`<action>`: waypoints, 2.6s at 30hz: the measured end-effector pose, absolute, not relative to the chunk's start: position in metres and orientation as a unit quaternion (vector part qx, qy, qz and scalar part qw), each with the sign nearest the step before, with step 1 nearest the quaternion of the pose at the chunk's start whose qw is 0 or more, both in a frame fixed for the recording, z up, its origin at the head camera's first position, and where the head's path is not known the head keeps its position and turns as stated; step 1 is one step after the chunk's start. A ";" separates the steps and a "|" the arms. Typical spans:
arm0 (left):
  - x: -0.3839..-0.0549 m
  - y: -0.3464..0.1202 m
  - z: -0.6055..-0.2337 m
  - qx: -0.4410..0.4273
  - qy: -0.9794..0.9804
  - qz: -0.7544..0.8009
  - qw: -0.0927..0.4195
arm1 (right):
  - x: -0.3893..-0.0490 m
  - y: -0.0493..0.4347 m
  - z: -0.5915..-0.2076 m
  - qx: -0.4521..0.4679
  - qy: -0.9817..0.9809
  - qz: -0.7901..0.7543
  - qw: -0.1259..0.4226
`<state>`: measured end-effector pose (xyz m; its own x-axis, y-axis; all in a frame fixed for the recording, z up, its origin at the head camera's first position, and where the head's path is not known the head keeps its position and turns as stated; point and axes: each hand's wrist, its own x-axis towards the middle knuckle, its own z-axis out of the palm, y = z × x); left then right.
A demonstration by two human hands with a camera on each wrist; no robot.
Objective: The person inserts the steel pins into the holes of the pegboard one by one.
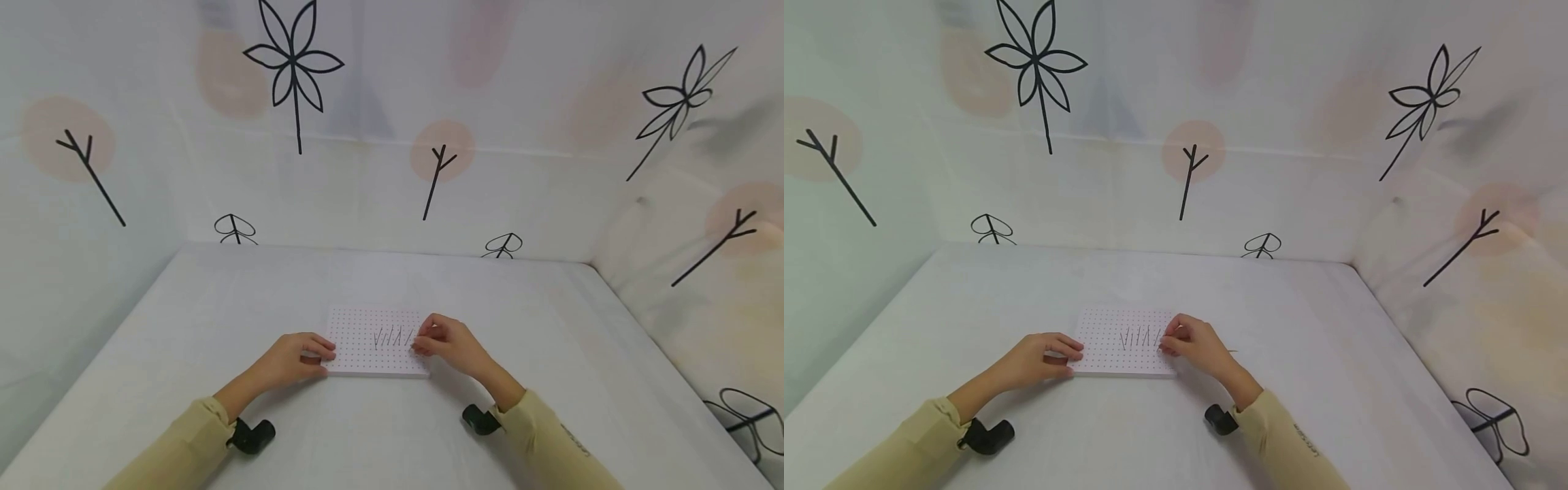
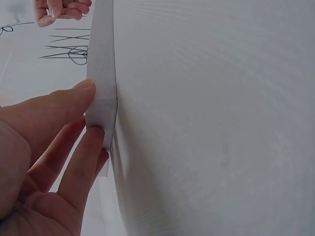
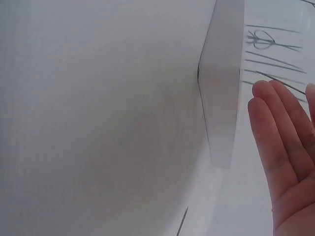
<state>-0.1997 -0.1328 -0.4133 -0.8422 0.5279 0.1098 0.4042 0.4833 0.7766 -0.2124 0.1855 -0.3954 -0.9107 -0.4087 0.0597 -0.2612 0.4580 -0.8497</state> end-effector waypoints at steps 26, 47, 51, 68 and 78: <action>-0.201 -0.134 -0.414 0.278 0.854 0.434 0.068 | -0.210 0.145 -0.398 -0.182 0.874 -0.451 0.018; -0.202 -0.135 -0.416 0.282 0.854 0.432 0.066 | -0.212 0.134 -0.397 -0.175 0.896 -0.407 0.010; -0.203 -0.135 -0.418 0.281 0.855 0.431 0.066 | -0.212 0.134 -0.396 -0.171 0.900 -0.400 0.010; -0.202 -0.135 -0.415 0.280 0.853 0.435 0.068 | -0.214 0.131 -0.394 -0.174 0.912 -0.371 0.003; -0.200 -0.134 -0.415 0.274 0.854 0.436 0.073 | -0.209 0.140 -0.395 -0.185 0.911 -0.368 0.010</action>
<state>-0.2004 -0.1340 -0.4154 -0.8397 0.5311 0.1134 0.4038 0.4709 0.7843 -0.2086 0.1400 -0.3945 -0.9314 -0.3444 0.1175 -0.3294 0.6608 -0.6745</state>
